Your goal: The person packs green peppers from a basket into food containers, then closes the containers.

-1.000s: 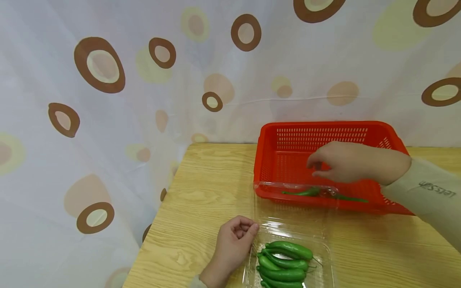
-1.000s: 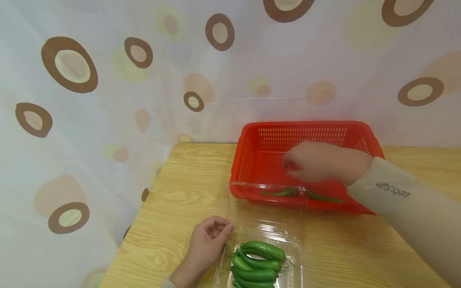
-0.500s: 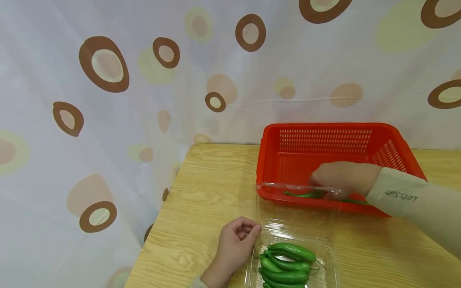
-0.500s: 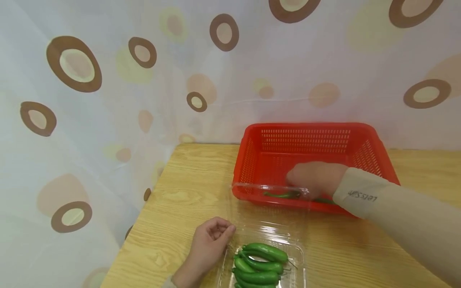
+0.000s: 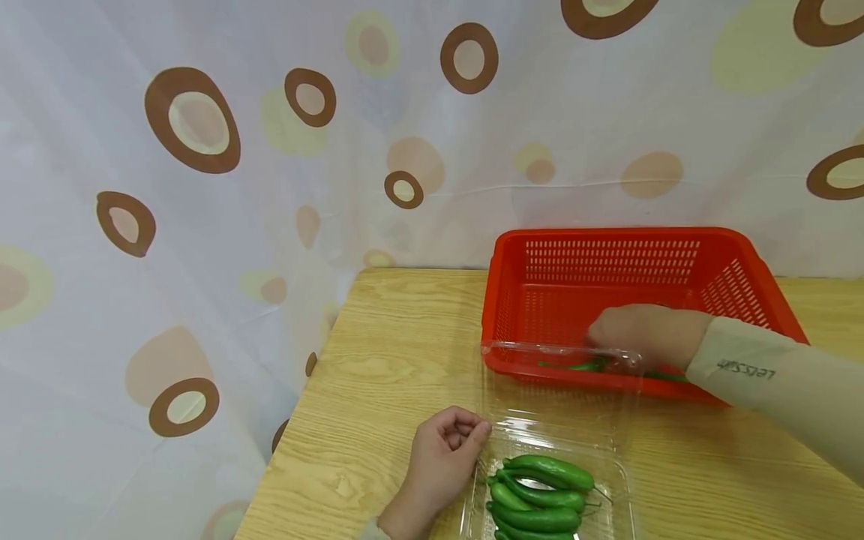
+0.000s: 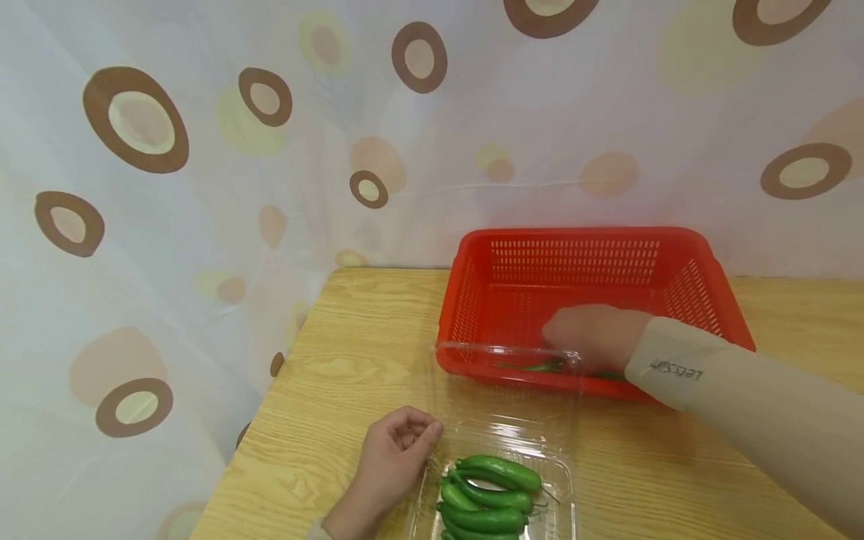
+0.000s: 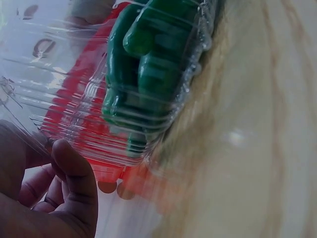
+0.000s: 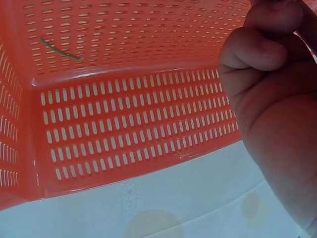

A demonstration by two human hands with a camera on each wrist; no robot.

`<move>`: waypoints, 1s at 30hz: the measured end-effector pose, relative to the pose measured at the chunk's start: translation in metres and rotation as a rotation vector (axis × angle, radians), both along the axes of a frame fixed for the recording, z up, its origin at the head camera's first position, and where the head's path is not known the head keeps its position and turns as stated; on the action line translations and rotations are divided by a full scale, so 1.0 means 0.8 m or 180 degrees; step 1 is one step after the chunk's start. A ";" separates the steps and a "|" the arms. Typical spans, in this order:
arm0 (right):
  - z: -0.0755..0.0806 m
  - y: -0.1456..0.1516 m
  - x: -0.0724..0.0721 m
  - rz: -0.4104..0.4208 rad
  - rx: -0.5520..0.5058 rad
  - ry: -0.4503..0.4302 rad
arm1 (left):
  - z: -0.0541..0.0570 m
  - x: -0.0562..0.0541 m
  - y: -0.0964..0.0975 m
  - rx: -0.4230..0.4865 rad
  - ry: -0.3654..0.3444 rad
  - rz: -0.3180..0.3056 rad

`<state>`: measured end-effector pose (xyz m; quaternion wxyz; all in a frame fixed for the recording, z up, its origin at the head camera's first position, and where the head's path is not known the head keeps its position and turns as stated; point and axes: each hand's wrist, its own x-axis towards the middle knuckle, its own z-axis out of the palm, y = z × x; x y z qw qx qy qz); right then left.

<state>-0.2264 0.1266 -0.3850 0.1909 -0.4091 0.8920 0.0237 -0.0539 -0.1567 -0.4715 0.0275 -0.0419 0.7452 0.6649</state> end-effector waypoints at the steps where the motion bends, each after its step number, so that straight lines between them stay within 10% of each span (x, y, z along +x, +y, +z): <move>1: 0.000 0.000 0.000 0.0003 0.0000 -0.0013 | 0.000 0.000 0.000 0.0003 -0.0003 0.0004; 11: 0.003 0.010 -0.009 -0.0096 -0.0187 -0.0065 | -0.003 -0.002 -0.001 0.0008 0.0023 -0.0008; 19: 0.059 0.035 -0.009 -0.0241 -0.0742 0.0610 | -0.002 -0.004 -0.002 0.0006 0.0037 0.0033; 24: 0.098 0.046 0.022 -0.0061 -0.1113 0.1379 | -0.002 -0.004 -0.002 0.0006 0.0021 0.0018; 30: 0.103 0.039 0.087 0.0761 -0.2030 0.2078 | -0.002 -0.005 -0.004 0.0003 0.0017 -0.0007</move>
